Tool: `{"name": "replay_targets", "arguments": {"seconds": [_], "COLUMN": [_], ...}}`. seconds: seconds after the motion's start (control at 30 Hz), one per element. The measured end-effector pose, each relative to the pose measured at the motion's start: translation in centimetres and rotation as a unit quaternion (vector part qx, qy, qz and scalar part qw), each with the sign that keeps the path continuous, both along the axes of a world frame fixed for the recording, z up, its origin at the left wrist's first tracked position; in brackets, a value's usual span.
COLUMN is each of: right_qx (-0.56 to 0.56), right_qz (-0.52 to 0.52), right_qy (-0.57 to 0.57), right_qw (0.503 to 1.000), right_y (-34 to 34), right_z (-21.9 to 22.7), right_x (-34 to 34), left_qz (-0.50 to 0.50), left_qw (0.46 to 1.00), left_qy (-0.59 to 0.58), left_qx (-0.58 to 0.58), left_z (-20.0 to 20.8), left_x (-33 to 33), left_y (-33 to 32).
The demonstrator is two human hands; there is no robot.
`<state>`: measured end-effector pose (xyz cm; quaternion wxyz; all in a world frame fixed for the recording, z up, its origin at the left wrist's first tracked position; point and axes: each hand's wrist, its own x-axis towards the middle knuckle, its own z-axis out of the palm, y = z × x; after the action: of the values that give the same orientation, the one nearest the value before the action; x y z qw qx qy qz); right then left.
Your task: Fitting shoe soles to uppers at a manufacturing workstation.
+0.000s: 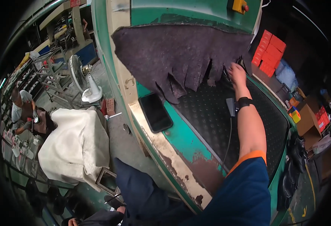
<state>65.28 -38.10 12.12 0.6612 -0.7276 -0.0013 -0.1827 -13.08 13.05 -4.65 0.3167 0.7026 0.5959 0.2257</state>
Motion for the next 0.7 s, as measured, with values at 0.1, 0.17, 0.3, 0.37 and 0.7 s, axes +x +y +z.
{"name": "replay_targets", "arguments": {"seconds": [0.1,0.17,0.3,0.37,0.7], "right_qx": [-0.233,-0.347,-0.468,-0.466,-0.390], "right_qz": [-0.153,-0.064,0.016,-0.002,-0.017], "right_qy": [0.021,0.061,0.108,0.012,-0.077], "right_qw": [0.960,0.934,0.877,0.885,0.918], "right_y": [-7.6,-6.6,0.2,-6.3,-3.3], "right_z": [-3.0,-4.5,-6.3,-4.8,-7.1], "right_x": [7.0,9.0,5.2,8.0,15.5], "left_qz": [-0.050,-0.069,-0.076,-0.067,-0.079], "left_qw": [0.993,0.995,0.984,0.979,0.970], "left_qy": [-0.105,-0.073,0.075,0.116,0.186], "left_qx": [-0.018,0.026,0.140,0.155,0.134], "left_z": [-11.0,-12.6,-2.2,-2.7,-1.0], "left_x": [-7.8,-7.5,-2.1,3.7,5.1], "left_y": [7.9,9.8,3.4,4.0,1.4]}}
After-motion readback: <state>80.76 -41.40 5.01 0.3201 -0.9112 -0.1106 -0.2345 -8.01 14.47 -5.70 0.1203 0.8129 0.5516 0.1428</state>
